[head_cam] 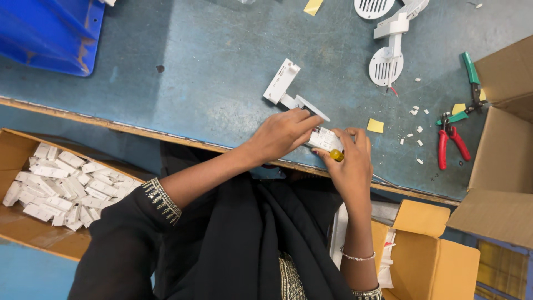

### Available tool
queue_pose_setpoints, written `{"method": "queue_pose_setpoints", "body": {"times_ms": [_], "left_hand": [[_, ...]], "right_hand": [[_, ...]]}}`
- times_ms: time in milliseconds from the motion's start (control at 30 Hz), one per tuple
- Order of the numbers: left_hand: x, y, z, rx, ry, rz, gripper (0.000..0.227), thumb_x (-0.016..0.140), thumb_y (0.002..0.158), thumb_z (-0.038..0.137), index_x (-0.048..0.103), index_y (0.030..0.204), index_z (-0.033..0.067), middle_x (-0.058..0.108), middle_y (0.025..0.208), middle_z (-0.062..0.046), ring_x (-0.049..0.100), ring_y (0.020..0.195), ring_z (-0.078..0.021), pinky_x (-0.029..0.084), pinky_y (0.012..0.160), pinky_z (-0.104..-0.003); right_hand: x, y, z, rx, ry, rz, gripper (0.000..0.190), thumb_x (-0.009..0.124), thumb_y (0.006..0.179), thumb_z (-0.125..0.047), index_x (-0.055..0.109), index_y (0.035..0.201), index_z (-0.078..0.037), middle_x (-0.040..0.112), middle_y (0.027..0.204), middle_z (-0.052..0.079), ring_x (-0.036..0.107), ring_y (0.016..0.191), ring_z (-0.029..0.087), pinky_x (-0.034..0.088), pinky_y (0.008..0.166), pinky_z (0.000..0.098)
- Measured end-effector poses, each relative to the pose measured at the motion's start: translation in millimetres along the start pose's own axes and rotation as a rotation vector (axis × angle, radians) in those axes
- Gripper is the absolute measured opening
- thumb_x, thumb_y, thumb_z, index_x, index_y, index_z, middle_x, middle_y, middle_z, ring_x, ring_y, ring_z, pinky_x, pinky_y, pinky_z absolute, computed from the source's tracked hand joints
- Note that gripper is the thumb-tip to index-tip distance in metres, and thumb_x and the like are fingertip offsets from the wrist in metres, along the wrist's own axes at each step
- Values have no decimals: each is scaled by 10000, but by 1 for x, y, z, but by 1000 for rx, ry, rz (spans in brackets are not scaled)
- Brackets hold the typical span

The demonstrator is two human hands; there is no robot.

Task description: The person assembles white plastic electronic components on a blue workbench. They use a screwdriver to tighten screws, insert small white plastic pieces, and use pliers to cut a white plastic tube. The person handles multiple components, placing them into a blue crate and a cardboard box.

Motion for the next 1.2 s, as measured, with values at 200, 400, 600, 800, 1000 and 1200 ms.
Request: {"method": "queue_pose_setpoints", "body": {"times_ms": [200,400,600,800,1000,1200], "left_hand": [[10,7,-11,21,-23,-108,202,721,879,124,665,1066,72,616,957,-92,650,912,-292,526,741,-423],[3,10,-16,-37,-119,-85,189,723,880,127,665,1049,64,638,993,-67,666,915,-271,538,748,-402],[6,11,-19,-95,-132,-123,167,718,877,114,682,1031,63,642,992,-71,673,909,-271,544,755,-408],[-2,14,-21,-146,-222,-151,176,694,898,102,689,1069,60,656,1073,-83,684,962,-280,552,796,-401],[-2,15,-31,-275,-410,-165,185,717,919,100,679,1087,30,648,1099,-102,690,956,-273,564,820,-370],[6,12,-40,-379,-515,-161,140,705,882,68,663,1006,19,653,1045,-82,702,894,-200,579,807,-328]], "right_hand": [[-1,3,0,11,0,-2,514,879,746,-275,699,1189,-86,591,1177,116,565,1107,338,494,854,450],[-1,6,-1,33,28,-7,523,888,733,-256,694,1188,-86,596,1165,123,568,1098,346,490,864,449],[2,8,1,48,22,-23,540,897,710,-217,698,1199,-98,596,1168,134,567,1109,353,483,883,453],[6,10,4,73,19,-38,539,897,711,-199,695,1202,-105,587,1167,137,569,1112,350,480,899,450],[8,10,6,88,5,-36,557,901,709,-214,694,1216,-113,577,1171,140,570,1120,348,480,906,451],[9,9,8,97,17,-42,556,899,711,-217,700,1219,-114,576,1181,144,572,1122,343,486,902,448]]}}
Point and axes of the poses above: each hand's wrist, its own y-axis towards the middle knuckle, its own x-axis out of the palm, z = x × y, the point moved 10 cm from there along y, towards the middle knuckle
